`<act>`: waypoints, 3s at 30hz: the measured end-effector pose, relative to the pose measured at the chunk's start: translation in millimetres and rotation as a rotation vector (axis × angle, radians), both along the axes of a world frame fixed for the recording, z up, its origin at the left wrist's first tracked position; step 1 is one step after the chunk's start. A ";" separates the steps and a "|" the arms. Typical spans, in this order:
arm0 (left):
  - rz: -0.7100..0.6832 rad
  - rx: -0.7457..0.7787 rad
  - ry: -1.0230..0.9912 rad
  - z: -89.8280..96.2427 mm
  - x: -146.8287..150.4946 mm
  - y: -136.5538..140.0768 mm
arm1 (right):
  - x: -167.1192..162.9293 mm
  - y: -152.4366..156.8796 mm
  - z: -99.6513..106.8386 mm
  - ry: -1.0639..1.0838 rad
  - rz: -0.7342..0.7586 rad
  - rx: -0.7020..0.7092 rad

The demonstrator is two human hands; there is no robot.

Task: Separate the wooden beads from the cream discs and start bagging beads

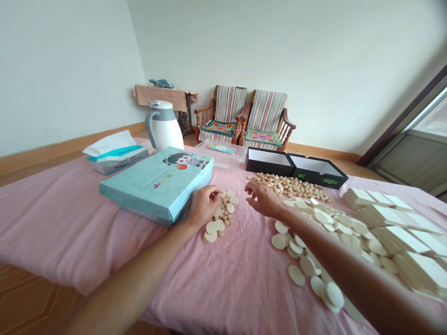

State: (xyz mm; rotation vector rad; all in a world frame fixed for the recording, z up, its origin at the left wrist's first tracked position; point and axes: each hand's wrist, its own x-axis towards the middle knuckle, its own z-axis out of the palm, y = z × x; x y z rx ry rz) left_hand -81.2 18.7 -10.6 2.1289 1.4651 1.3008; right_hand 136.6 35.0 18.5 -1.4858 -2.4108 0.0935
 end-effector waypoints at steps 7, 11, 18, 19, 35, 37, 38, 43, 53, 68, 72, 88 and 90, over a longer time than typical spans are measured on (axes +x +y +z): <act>-0.028 0.016 -0.012 -4.3 -1.8 3.2 | -47.3 -35.4 -3.2 -0.136 0.205 0.015; -0.033 0.006 -0.018 -5.0 -1.6 3.4 | -50.4 -33.9 -6.1 -0.139 0.177 0.039; -0.025 -0.012 -0.012 -1.8 -0.1 1.1 | -18.4 -45.7 15.5 -0.090 0.251 -0.152; -0.021 -0.014 -0.007 -1.4 0.2 1.0 | -9.6 -49.8 20.6 -0.100 0.284 -0.204; -0.021 -0.032 -0.010 -1.1 -0.3 0.7 | -31.8 -63.9 6.7 -0.010 0.253 -0.188; -0.022 -0.028 -0.010 -0.6 -0.8 0.8 | -42.2 -62.3 -3.4 -0.026 0.219 -0.134; -0.021 -0.025 -0.010 -0.2 -0.9 0.8 | -45.8 -62.0 -7.6 -0.026 0.203 -0.109; -0.015 -0.019 -0.005 1.6 0.1 0.0 | -47.5 -58.7 -17.9 0.032 0.167 -0.060; -0.025 -0.015 -0.016 -1.9 0.9 1.6 | 51.3 24.4 5.3 -0.046 -0.311 0.079; -0.036 -0.017 -0.017 -5.3 -1.1 3.7 | -39.9 -43.7 -10.2 0.064 0.280 -0.082; -0.031 -0.023 -0.032 -3.2 -1.1 3.2 | -52.2 -47.6 -16.4 0.043 0.248 -0.055; -0.021 -0.025 -0.014 -0.1 0.9 0.4 | 35.4 23.4 10.4 -0.080 -0.297 0.133; -0.031 -0.026 -0.019 -0.9 0.9 0.8 | 32.4 19.5 9.4 -0.055 -0.285 0.168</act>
